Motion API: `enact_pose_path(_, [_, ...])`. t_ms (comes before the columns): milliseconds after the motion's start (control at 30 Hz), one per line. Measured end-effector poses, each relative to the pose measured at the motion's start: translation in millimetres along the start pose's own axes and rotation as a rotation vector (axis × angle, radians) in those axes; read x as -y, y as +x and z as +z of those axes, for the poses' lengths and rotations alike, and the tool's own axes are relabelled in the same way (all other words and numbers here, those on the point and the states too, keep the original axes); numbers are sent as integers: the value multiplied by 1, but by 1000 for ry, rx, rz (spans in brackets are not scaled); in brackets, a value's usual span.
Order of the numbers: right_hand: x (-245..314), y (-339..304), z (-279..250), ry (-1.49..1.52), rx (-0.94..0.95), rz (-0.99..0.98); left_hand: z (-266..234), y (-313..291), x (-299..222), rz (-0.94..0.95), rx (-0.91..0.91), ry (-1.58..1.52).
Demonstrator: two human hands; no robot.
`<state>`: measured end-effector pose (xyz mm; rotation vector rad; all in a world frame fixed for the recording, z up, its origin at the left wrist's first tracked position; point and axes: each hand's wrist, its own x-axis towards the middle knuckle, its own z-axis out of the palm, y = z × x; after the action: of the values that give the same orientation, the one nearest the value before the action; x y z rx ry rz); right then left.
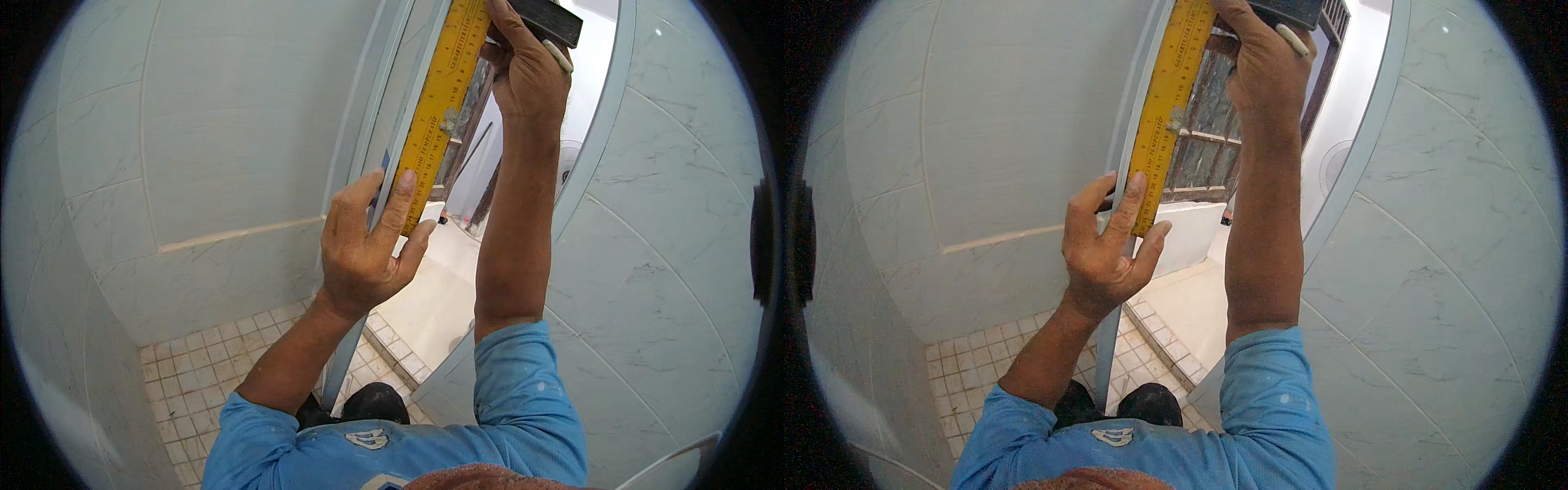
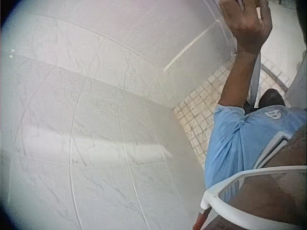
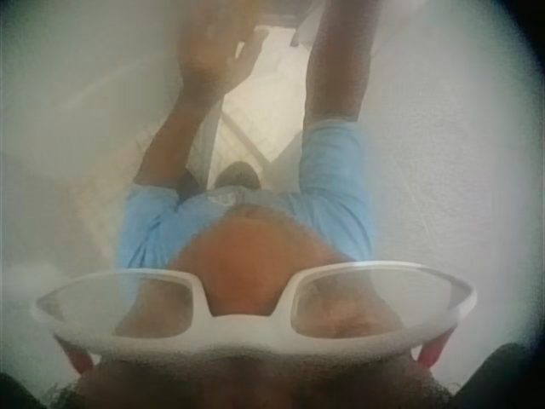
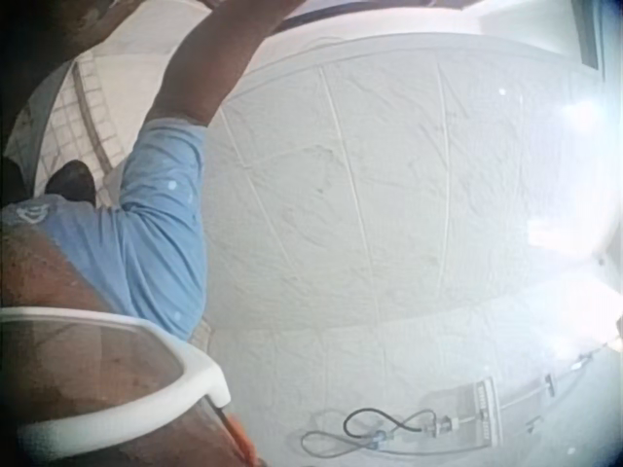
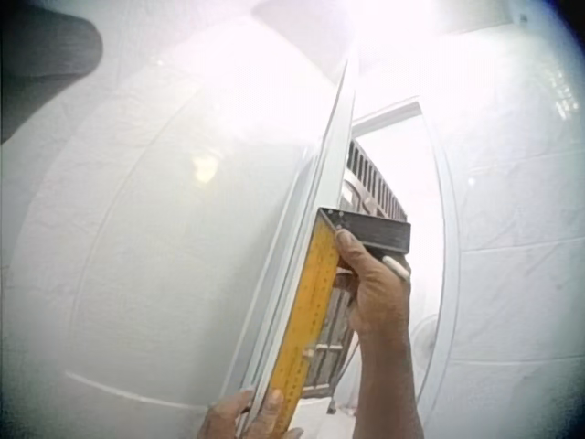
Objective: The person uses a blue level and a yellow T-square to measure and mark a vertical aluminum profile with a black marker. They repeatedly reposition the tools and make marks along the profile's length.
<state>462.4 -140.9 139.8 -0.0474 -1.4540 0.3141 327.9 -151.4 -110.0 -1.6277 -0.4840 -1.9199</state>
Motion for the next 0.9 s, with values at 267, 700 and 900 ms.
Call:
enact_pose_path(267, [-2,-3,2,-14,-26,15,0,-1,0,-16,-5,-22])
enact_pose_path(700, [0,-8,5,-3,-32,-4,-9,1,1,69,58,258])
enact_pose_path(900, [1,-10,8,19,-27,-47,-4,-4,7,109,67,312])
